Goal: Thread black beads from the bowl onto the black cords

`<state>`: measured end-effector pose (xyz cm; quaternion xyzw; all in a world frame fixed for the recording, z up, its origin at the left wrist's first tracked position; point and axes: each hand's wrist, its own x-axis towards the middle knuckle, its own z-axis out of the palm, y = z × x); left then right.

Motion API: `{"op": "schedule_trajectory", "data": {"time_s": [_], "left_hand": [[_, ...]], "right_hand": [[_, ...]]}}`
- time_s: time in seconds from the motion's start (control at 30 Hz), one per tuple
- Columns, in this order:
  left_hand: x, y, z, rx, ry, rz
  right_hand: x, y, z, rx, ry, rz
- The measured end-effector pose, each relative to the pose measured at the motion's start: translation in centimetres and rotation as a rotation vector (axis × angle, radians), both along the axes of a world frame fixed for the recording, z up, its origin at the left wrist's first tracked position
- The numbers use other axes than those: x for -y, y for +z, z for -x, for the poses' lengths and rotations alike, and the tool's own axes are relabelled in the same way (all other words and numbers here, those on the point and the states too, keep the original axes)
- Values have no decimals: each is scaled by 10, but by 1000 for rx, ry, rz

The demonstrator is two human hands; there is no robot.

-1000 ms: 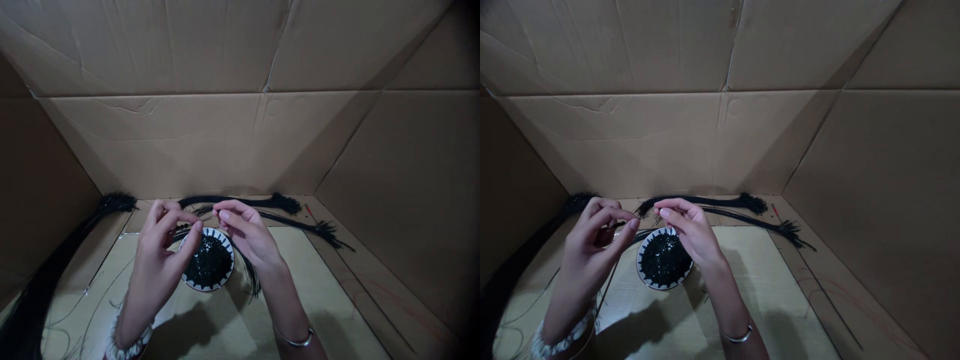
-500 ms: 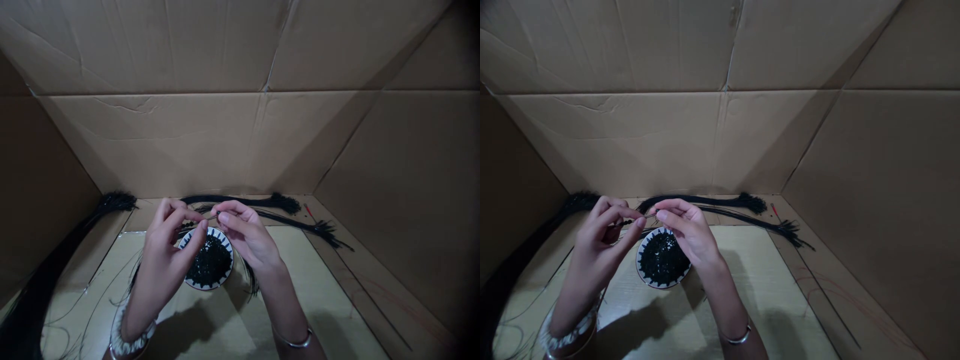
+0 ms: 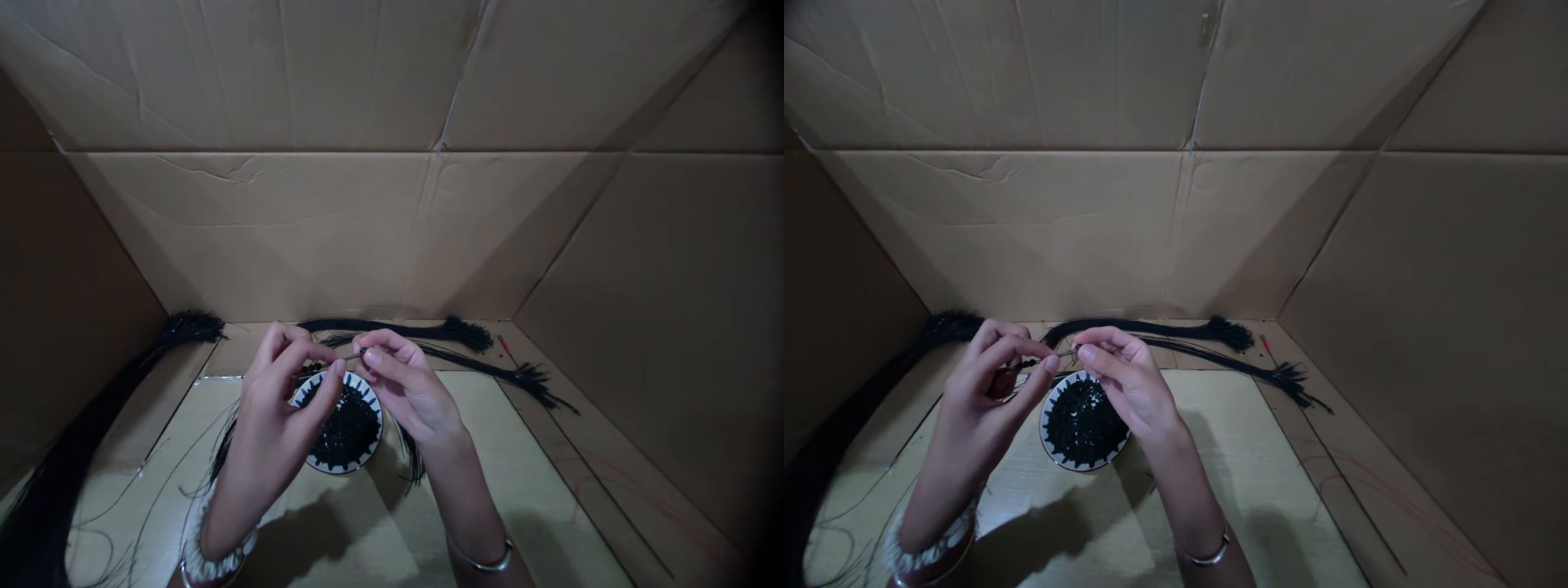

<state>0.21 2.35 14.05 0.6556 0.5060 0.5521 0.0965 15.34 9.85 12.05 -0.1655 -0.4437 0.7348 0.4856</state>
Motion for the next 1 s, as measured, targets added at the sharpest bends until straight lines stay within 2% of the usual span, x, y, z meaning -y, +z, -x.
{"op": "schedule_trajectory", "data": {"time_s": [1.0], "left_hand": [[3,1,1,-51,16,4]], "right_hand": [[3,4,-3,38,-32,4]]}}
